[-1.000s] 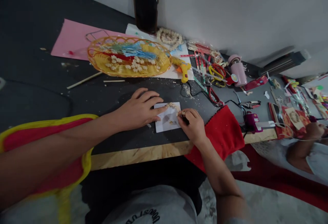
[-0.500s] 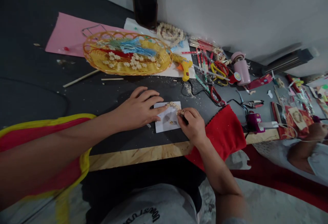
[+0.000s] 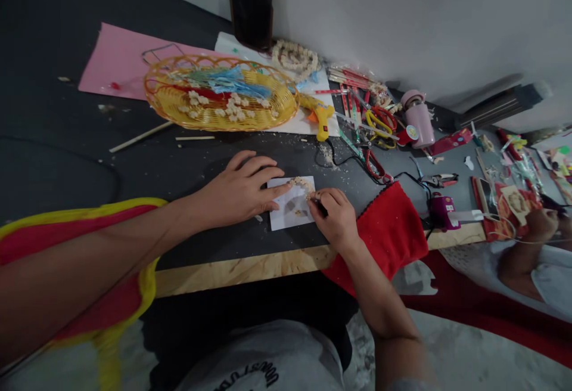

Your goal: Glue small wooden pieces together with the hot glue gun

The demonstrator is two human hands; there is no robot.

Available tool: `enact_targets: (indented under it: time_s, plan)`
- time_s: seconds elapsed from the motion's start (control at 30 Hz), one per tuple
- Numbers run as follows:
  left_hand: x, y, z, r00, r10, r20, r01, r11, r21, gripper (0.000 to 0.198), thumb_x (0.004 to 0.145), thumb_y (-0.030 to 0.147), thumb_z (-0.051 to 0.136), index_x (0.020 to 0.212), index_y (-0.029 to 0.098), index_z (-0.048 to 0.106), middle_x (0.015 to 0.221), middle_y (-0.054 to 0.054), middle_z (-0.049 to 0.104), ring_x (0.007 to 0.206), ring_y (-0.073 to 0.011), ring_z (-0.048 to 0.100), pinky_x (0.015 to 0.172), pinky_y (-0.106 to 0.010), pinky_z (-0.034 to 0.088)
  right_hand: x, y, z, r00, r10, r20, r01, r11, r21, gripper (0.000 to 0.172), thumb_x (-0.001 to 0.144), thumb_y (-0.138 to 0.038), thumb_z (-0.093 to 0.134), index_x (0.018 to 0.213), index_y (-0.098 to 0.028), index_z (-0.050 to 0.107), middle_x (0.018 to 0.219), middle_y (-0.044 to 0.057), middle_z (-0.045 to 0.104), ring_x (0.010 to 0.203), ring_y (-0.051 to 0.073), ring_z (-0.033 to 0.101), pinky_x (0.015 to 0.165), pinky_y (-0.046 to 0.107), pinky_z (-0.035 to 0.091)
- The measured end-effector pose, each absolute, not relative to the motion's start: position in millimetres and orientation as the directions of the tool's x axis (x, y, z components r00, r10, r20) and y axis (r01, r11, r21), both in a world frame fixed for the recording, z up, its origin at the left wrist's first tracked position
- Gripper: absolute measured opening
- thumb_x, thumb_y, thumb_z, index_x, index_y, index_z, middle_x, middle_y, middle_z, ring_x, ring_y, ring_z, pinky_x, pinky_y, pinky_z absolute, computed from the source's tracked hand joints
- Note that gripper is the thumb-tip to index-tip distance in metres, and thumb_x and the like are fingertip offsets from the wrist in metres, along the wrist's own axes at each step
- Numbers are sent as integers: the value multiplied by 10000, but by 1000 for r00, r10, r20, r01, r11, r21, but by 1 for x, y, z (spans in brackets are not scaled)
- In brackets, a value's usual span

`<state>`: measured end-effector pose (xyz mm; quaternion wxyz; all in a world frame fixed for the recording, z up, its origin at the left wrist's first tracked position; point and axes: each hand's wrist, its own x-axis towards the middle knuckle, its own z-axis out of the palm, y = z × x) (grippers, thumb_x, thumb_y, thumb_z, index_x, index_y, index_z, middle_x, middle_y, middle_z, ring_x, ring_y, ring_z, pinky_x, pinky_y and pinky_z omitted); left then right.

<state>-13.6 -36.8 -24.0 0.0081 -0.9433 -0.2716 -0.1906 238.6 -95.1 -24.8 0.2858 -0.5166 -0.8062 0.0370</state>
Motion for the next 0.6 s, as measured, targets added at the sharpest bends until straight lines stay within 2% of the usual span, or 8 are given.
enact_targets:
  time_s: [0.2, 0.47, 0.6]
  plan:
    - [-13, -36, -26, 780, 503, 372, 516, -854, 72, 357, 878, 418, 696, 1195, 254, 685, 1257, -111, 649, 1232, -320, 483, 1048, -533, 348, 239, -95, -25, -308, 854, 420, 808, 468, -359, 74, 922, -223, 614, 852, -229, 636, 864, 57, 717, 819, 193, 684, 746, 340, 569]
    - [-14, -37, -25, 776, 512, 370, 516, -851, 95, 308, 920, 386, 645, 1196, 253, 683, 1265, -102, 640, 1239, -315, 482, 1062, -544, 344, 241, -97, -23, -307, 869, 389, 811, 453, -370, 108, 918, -209, 591, 814, -235, 605, 843, 56, 715, 804, 193, 686, 728, 347, 575]
    - [-14, -36, -26, 774, 499, 390, 507, -857, 89, 335, 890, 402, 684, 1187, 247, 689, 1251, -109, 653, 1222, -324, 494, 1045, -552, 358, 243, -100, -19, -336, 861, 383, 796, 477, -373, 97, 916, -194, 588, 833, -234, 617, 844, 50, 713, 788, 184, 684, 699, 325, 574]
